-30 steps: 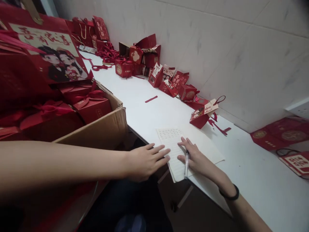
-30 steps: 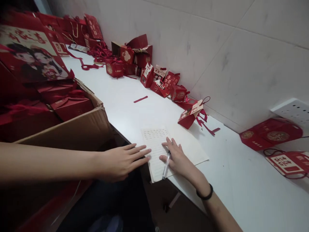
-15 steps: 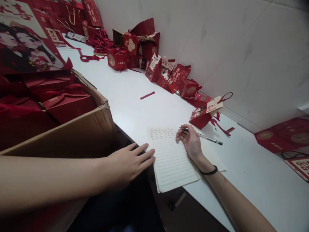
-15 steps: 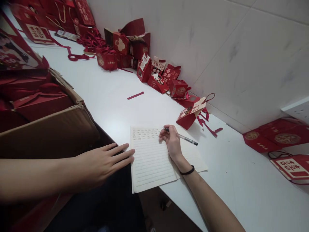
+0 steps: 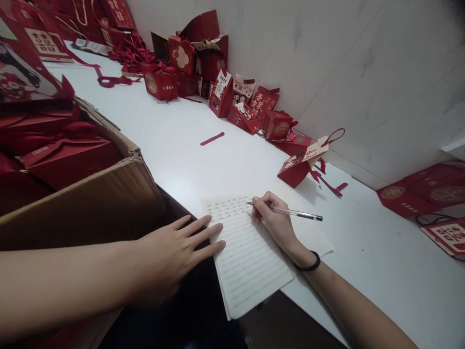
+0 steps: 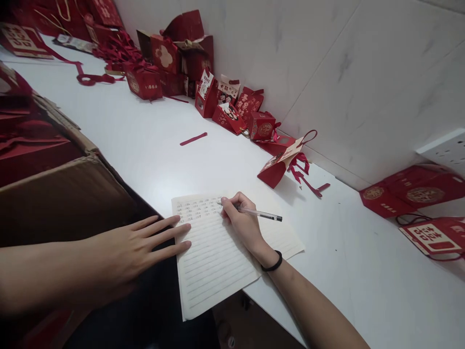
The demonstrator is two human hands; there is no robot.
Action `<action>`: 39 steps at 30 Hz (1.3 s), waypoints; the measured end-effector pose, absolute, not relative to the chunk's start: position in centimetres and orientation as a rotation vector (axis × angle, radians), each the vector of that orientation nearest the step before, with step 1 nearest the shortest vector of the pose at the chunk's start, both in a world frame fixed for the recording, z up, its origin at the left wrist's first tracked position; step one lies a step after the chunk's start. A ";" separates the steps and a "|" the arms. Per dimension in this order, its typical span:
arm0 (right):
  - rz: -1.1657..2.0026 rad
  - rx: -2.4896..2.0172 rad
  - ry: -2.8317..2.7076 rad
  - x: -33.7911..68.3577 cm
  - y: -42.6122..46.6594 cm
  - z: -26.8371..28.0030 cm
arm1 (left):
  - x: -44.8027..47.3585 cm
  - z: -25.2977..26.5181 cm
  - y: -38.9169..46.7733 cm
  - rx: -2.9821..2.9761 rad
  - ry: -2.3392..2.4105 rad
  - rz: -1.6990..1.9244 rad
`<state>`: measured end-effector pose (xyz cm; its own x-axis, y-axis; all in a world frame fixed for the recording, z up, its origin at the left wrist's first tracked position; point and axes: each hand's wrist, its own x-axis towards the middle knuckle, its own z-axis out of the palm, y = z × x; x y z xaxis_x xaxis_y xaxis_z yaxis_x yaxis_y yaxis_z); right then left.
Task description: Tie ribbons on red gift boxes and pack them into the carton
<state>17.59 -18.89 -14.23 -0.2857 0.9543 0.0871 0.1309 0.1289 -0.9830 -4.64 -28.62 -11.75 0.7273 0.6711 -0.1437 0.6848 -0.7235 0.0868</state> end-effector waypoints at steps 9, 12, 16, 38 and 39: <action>1.036 -1.190 -1.711 18.1 -17.7 -14.5 | -4.5 -11.7 -28.3 2.685 1.102 -0.226; 1.019 -1.204 -1.700 18.1 -17.8 -14.6 | -4.4 -11.8 -28.5 2.671 1.106 -0.249; 0.974 -1.234 -1.724 17.9 -17.9 -14.5 | -4.5 -11.7 -28.8 2.676 1.129 -0.226; 0.800 -1.265 -1.771 17.6 -18.0 -14.4 | -4.1 -10.8 -28.6 2.627 1.132 -0.268; 0.810 -1.277 -1.759 17.6 -18.0 -14.4 | -4.1 -10.8 -28.6 2.631 1.128 -0.278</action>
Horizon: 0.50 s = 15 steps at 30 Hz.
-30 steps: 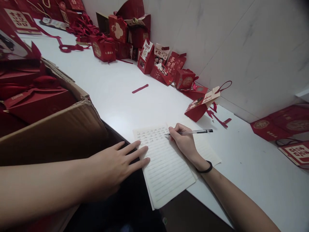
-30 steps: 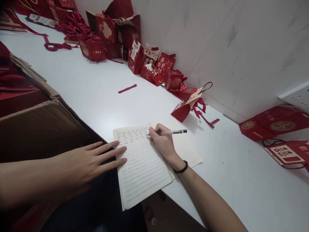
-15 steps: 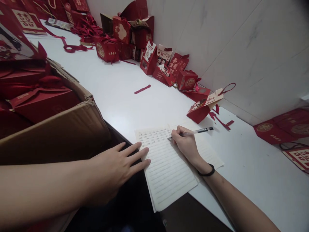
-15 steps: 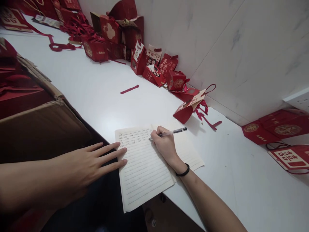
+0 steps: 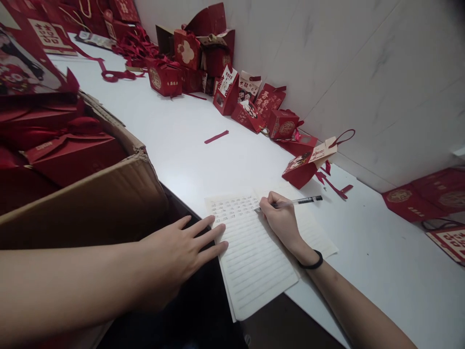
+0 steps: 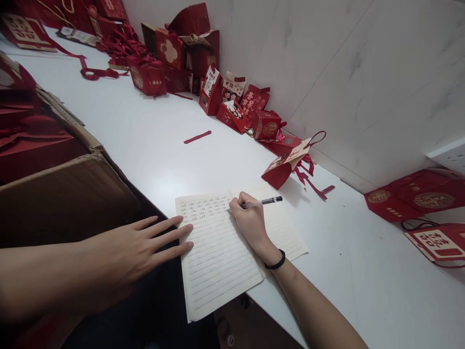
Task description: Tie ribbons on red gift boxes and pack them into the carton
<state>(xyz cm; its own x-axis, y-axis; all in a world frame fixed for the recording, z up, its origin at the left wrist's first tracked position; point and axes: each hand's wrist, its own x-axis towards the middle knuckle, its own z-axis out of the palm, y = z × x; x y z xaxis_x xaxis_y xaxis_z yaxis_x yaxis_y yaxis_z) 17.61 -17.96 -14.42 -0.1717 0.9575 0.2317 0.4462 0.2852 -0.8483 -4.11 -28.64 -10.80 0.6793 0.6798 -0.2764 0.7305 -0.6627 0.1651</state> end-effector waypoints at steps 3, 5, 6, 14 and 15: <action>0.854 -1.291 -1.733 17.6 -18.0 -14.4 | -4.1 -10.9 -28.7 2.650 1.118 -0.303; 0.838 -1.269 -1.738 17.5 -18.1 -14.4 | -4.1 -10.9 -28.7 2.658 1.118 -0.320; 0.826 -1.255 -1.746 17.5 -18.1 -14.4 | -4.1 -10.9 -28.7 2.660 1.116 -0.328; 1.091 -1.144 -1.375 17.9 -17.6 -14.9 | -4.0 -10.0 -28.5 2.657 1.111 -0.359; 1.170 -1.123 -1.290 18.0 -17.5 -15.0 | -4.0 -9.9 -28.6 2.651 1.121 -0.361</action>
<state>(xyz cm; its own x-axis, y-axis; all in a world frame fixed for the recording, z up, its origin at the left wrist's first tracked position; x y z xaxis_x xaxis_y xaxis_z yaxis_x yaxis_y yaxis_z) 18.01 -17.46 -15.02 -0.0459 0.9946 0.0933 0.0043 0.0936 -0.9956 -3.97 -28.56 -9.88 0.6750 0.6665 -0.3166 0.7259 -0.6767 0.1229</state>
